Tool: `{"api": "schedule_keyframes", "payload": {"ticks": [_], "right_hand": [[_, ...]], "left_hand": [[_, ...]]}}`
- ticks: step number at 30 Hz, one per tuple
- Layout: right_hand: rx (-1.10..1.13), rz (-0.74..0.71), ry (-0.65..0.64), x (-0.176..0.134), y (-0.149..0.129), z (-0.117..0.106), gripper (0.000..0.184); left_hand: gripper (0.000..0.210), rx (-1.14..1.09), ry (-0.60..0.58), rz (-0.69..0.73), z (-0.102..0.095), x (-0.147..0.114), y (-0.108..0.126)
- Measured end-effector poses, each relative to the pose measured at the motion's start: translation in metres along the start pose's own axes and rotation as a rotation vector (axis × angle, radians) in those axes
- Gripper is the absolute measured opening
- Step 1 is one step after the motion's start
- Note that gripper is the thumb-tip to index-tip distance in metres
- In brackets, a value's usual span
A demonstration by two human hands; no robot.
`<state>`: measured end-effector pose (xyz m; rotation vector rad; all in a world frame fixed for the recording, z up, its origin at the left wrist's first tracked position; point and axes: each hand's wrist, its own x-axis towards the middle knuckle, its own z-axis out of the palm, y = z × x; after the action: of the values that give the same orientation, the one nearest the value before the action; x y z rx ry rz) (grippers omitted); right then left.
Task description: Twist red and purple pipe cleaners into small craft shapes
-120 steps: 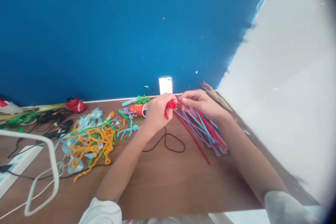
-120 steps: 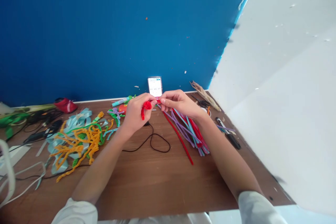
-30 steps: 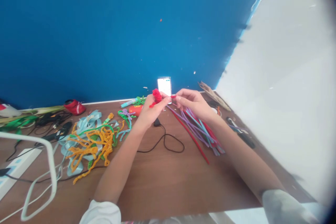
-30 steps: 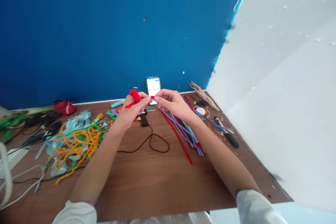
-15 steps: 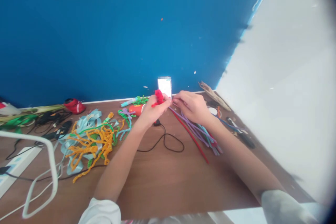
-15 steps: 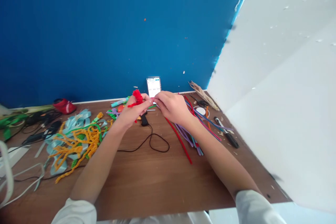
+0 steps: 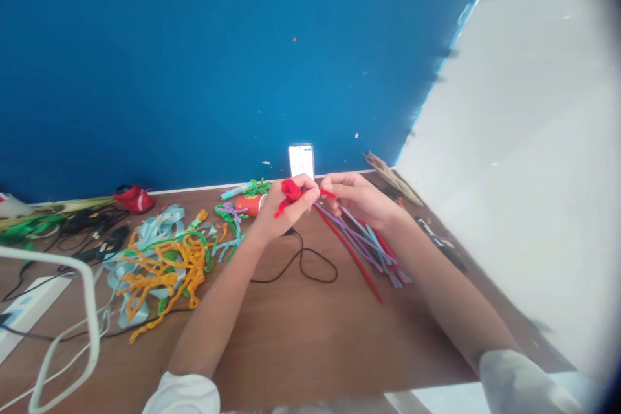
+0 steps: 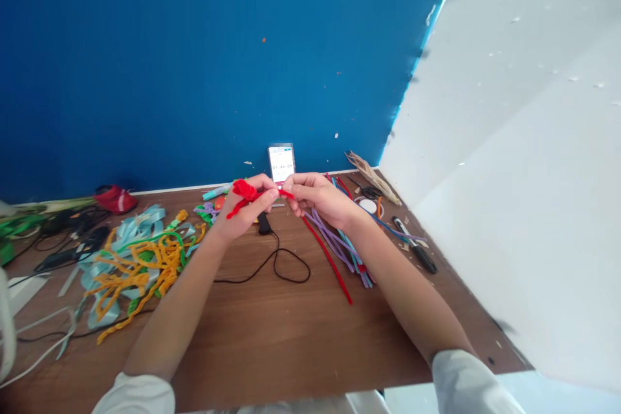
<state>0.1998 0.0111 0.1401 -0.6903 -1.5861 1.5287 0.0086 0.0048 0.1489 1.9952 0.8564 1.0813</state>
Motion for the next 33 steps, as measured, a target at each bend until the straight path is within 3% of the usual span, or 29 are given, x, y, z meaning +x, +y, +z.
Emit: {"api": "schedule_keyframes", "payload": {"ticks": [4, 7, 10, 12, 14, 17, 19, 21, 23, 25, 28, 31, 33], "right_hand": [[-0.554, -0.351, 0.275, -0.002, 0.0, 0.003, 0.018], [-0.979, -0.482, 0.284, -0.003, 0.0, 0.003, 0.019], [-1.088, -0.5, 0.263, -0.002, 0.001, 0.003, 0.017], [-0.976, -0.453, 0.265, -0.001, 0.002, 0.004, 0.019], [-0.708, -0.35, 0.267, 0.001, 0.002, 0.005, 0.023], [-0.163, -0.103, 0.222, 0.004, 0.004, 0.005, 0.029], [0.091, 0.111, 0.098, 0.006, 0.005, 0.003, 0.027], [0.224, 0.262, 0.029, 0.008, 0.007, 0.003, 0.028], [0.202, 0.224, 0.077, 0.008, 0.007, 0.004, 0.027], [0.026, 0.064, 0.166, 0.007, 0.006, 0.005, 0.024], [-0.491, -0.245, 0.28, 0.004, 0.005, 0.004, 0.021], [-1.103, -0.465, 0.267, 0.001, 0.004, -0.002, 0.013], [-1.363, -0.522, 0.222, 0.0, 0.005, -0.004, 0.02]], "left_hand": [[0.025, -0.445, 0.098, -0.239, 0.008, 0.004, -0.007], [0.028, -0.631, 0.048, -0.385, 0.01, 0.009, -0.014], [0.028, -0.646, 0.005, -0.421, 0.01, 0.01, -0.016], [0.028, -0.513, 0.034, -0.339, 0.01, 0.008, -0.015], [0.026, -0.237, 0.09, -0.185, 0.01, 0.006, -0.013], [0.018, 0.285, 0.134, 0.085, 0.008, 0.002, -0.014], [0.014, 0.52, 0.091, 0.253, 0.006, 0.001, -0.019], [0.015, 0.642, 0.047, 0.338, 0.003, 0.001, -0.022], [0.015, 0.65, 0.066, 0.327, 0.002, 0.001, -0.023], [0.016, 0.553, 0.129, 0.227, 0.003, 0.002, -0.02], [0.023, 0.248, 0.16, -0.004, 0.005, 0.003, -0.015], [0.027, -0.069, 0.107, -0.168, 0.008, 0.005, -0.017], [0.028, -0.169, 0.09, -0.216, 0.009, 0.007, -0.019]]}}
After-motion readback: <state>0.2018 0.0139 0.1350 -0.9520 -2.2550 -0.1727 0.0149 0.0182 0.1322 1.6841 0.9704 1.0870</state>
